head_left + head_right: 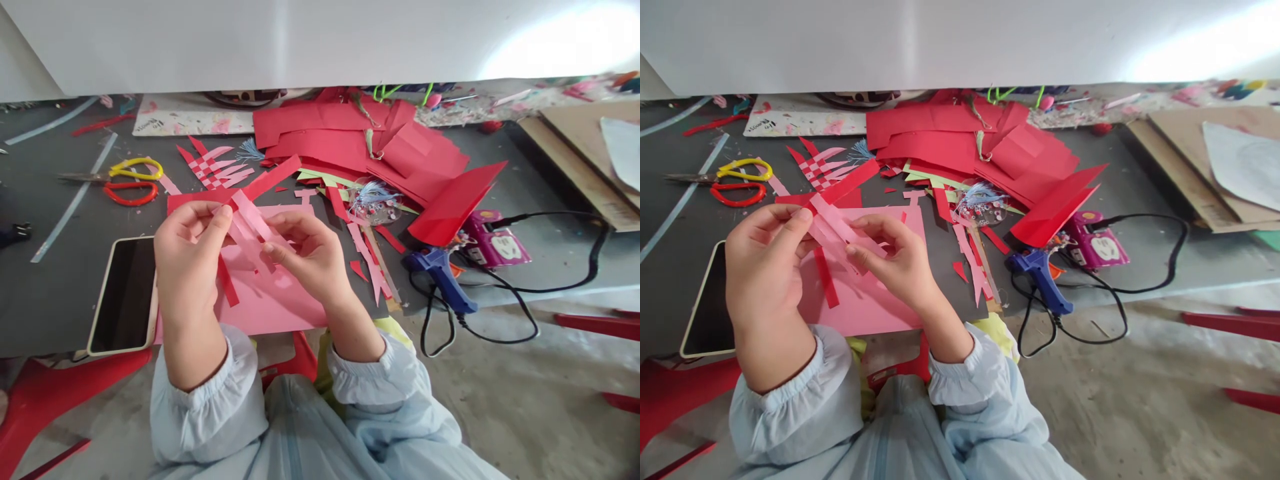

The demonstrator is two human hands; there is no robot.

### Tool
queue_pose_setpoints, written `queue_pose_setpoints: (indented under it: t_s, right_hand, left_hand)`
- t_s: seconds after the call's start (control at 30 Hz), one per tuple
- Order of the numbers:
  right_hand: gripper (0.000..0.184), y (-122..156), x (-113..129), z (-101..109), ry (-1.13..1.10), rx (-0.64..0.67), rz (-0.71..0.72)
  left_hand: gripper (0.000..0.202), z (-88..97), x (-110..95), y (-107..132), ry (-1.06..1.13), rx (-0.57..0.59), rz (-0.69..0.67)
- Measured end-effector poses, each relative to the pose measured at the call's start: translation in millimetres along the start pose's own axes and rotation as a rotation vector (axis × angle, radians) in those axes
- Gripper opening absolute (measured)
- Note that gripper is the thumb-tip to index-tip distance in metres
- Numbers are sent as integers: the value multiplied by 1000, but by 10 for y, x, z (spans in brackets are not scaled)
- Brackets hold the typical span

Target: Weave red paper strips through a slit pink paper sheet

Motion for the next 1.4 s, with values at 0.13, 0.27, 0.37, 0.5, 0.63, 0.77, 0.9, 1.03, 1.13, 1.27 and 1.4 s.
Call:
queue_pose_setpoints:
  t_s: [0.13,0.27,0.37,0.5,0.63,0.77,0.9,1.03,1.13,1.27,1.4]
  right_hand:
    - [30,18,-56,0,6,-11,-65]
    - [27,19,-77,-1,-36,-25,-112]
    - [27,8,-58,10,-72,-45,-117]
    - [28,-2,-61,13,-126,-28,-148]
    - [24,10,-109,22,-166,9,-218]
    - [21,26,-123,50,-229,-17,-250]
    - [27,30,-131,41,-269,-11,-280]
    - [33,37,-179,58,-236,-11,-319]
    - [34,35,-197,71,-215,-16,-329]
    - [29,7,-153,64,-207,-7,-288]
    - [29,-9,-135,83,-192,-33,-272]
  left_hand:
    - [16,-34,-4,-1,-7,27,9]
    - [17,-46,-17,11,-30,15,23]
    - [14,-55,-16,17,-47,27,26]
    - [16,-46,-6,14,-92,35,38]
    - [18,-34,-13,7,-100,15,54]
    - [19,-36,-20,5,-125,9,50]
    - [20,-29,-5,20,-172,14,40]
    - [19,-36,-9,37,-187,29,28]
    - [18,-67,-18,40,-194,59,38]
    - [20,-135,-6,41,-185,118,87]
    - [21,-193,9,53,-194,176,111]
Point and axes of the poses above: each hand's wrist, its own y-axis away from the middle knuckle, its own z-axis out of the back of the hand, x = y × z, the point moved 8 cm from there along -y, towards the middle knuckle, and after that the axes turned 9 degrees about x, right-handed, at the moved point
